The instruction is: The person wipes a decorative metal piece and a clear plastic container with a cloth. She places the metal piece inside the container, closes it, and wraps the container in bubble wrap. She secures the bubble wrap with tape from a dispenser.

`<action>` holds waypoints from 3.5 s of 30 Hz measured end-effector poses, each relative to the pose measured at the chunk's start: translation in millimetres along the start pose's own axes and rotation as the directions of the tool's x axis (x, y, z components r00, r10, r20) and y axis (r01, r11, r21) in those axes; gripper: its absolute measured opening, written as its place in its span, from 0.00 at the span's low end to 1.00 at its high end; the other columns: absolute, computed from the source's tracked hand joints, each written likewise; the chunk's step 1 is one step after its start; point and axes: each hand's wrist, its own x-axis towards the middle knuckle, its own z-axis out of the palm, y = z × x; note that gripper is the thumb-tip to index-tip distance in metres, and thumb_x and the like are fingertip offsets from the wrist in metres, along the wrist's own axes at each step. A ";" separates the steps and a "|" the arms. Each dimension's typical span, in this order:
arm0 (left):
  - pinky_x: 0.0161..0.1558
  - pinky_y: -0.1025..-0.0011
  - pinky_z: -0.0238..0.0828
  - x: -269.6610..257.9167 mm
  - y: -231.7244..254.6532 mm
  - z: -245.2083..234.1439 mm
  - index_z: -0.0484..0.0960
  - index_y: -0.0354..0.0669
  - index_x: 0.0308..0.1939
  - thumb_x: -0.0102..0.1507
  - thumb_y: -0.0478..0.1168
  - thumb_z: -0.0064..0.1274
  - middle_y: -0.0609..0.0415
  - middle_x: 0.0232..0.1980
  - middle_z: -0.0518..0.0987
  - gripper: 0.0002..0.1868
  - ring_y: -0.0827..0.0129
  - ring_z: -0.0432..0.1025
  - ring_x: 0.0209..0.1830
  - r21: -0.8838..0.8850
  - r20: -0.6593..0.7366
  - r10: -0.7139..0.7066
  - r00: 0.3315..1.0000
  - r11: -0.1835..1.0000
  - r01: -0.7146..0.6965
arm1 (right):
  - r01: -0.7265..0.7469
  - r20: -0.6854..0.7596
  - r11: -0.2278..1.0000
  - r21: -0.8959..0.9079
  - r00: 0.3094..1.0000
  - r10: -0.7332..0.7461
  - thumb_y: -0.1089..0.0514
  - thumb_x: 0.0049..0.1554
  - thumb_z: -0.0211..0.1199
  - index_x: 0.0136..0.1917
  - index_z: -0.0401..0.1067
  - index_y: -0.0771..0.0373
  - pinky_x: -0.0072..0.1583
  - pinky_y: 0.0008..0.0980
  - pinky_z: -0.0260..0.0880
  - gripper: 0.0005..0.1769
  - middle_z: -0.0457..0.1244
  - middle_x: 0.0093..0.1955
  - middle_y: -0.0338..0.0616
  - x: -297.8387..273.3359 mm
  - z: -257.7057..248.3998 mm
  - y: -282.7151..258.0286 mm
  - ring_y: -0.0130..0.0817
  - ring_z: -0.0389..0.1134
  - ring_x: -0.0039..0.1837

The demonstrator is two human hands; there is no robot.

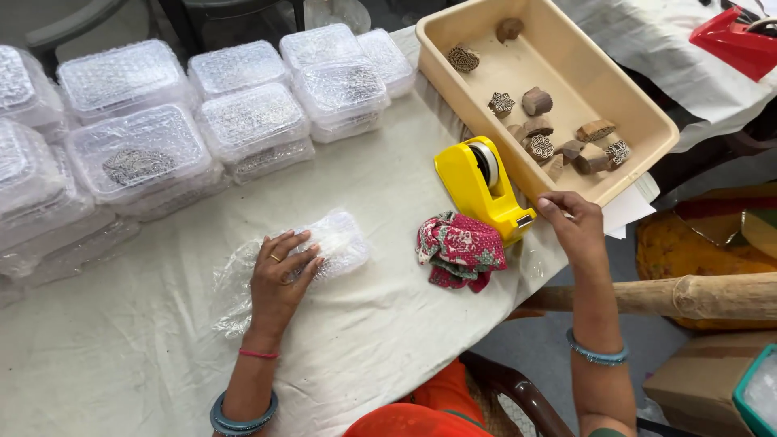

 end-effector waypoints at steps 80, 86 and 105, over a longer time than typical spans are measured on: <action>0.78 0.52 0.50 -10.1 -20.8 17.9 0.90 0.56 0.41 0.61 0.49 0.64 0.64 0.60 0.80 0.08 0.68 0.68 0.69 -0.020 -0.075 -0.041 0.996 0.999 0.040 | 0.358 0.778 0.929 -0.097 0.610 -0.153 0.50 0.60 0.65 0.44 0.78 0.67 0.41 0.31 0.67 0.15 0.70 0.35 0.42 -29.8 278.4 -163.6 0.27 0.67 0.38; 0.78 0.52 0.49 -10.2 -20.4 19.8 0.90 0.56 0.41 0.61 0.50 0.63 0.63 0.60 0.79 0.09 0.68 0.67 0.69 0.005 -0.066 -0.052 0.996 0.999 0.052 | 0.437 0.816 0.894 -0.103 0.551 -0.176 0.50 0.59 0.66 0.44 0.78 0.66 0.44 0.34 0.69 0.16 0.71 0.35 0.44 -23.0 286.0 -166.6 0.30 0.69 0.39; 0.78 0.51 0.50 -10.7 -20.2 22.0 0.90 0.54 0.40 0.61 0.50 0.63 0.61 0.66 0.76 0.09 0.68 0.68 0.68 0.063 -0.071 -0.013 0.997 0.998 0.017 | 0.730 0.836 0.564 -0.387 0.536 -0.120 0.46 0.55 0.66 0.44 0.80 0.57 0.46 0.43 0.70 0.13 0.72 0.39 0.43 -35.1 309.8 -183.6 0.43 0.73 0.45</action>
